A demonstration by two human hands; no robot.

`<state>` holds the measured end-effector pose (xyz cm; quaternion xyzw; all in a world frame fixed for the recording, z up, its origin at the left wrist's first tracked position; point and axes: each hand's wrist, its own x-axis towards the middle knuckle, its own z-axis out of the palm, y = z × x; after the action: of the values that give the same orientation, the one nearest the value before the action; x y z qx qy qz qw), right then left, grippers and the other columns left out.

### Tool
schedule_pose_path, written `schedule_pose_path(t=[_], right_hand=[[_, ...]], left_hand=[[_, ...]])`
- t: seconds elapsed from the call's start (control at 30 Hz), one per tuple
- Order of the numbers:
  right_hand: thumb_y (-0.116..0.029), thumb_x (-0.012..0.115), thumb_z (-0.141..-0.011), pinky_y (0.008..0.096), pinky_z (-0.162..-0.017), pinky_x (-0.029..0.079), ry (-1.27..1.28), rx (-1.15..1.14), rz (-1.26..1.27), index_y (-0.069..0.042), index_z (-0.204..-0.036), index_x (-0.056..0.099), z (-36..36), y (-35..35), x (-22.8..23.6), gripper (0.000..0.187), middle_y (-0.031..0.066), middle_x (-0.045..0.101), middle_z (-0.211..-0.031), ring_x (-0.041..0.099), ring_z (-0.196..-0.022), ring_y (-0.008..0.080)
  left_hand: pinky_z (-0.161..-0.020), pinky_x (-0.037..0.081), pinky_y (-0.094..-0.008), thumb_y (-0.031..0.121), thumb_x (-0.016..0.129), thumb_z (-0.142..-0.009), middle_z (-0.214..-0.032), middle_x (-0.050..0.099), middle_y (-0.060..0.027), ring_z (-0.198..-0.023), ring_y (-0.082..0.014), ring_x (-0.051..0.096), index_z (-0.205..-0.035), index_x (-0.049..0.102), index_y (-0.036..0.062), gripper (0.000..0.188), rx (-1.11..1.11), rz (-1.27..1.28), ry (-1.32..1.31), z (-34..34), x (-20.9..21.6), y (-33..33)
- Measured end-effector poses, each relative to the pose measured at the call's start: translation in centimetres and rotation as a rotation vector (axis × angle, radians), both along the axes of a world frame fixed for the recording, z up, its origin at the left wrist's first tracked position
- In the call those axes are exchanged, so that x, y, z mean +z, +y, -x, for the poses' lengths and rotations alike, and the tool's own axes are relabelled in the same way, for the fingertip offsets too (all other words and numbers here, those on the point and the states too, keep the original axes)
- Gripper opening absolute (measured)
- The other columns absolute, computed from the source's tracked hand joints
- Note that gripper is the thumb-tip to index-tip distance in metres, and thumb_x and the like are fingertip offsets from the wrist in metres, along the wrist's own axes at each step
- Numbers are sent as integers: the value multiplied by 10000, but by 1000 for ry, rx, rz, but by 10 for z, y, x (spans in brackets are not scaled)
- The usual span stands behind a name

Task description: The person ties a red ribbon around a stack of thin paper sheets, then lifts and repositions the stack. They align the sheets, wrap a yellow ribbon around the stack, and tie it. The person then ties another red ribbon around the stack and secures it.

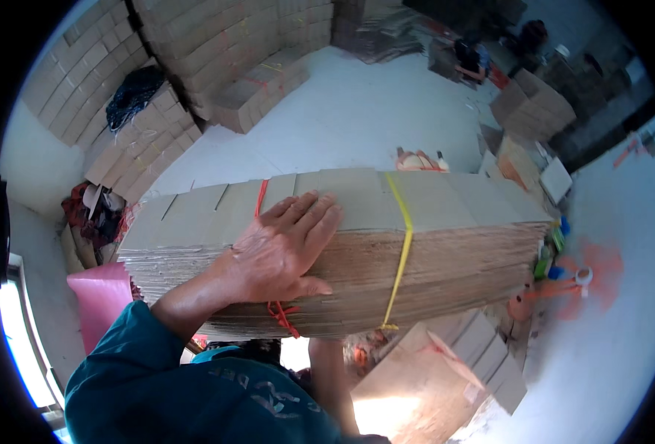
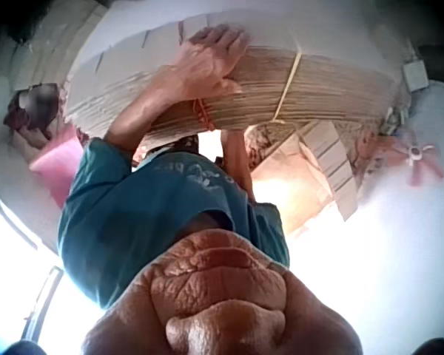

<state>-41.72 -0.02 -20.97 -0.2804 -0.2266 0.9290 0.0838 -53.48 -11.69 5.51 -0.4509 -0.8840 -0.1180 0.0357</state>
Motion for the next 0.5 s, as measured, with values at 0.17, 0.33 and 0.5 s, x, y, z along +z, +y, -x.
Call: schedule_pose_path(t=[0.17, 0.33, 0.5], right_hand=[[-338, 412, -951, 340, -938, 436, 5, 132, -17, -51, -1283, 443, 119, -69, 25, 440, 74, 534, -1211, 516, -1112, 212], [-347, 410, -952, 340, -937, 437, 13, 245, -29, -60, -1285, 442, 223, -102, 46, 441, 67, 534, -1213, 515, -1113, 207], [-303, 446, -953, 337, -937, 431, 57, 333, -142, -65, -1281, 456, 342, -107, 39, 405, 56, 526, -1218, 517, -1092, 190]], left_hand=[[-1046, 332, -463, 465, 727, -665, -1313, 423, -269, -1244, -413, 403, -1307, 329, -72, 927, 159, 96, -177, 117, -13, -68], [-1020, 352, -459, 459, 752, -620, -1300, 447, -237, -1224, -379, 433, -1293, 352, -47, 932, 329, -7, -237, 218, -41, -113], [-929, 408, -436, 426, 787, -569, -1194, 528, -227, -1119, -369, 514, -1258, 393, -13, 907, 542, -87, -270, 325, -77, -137]])
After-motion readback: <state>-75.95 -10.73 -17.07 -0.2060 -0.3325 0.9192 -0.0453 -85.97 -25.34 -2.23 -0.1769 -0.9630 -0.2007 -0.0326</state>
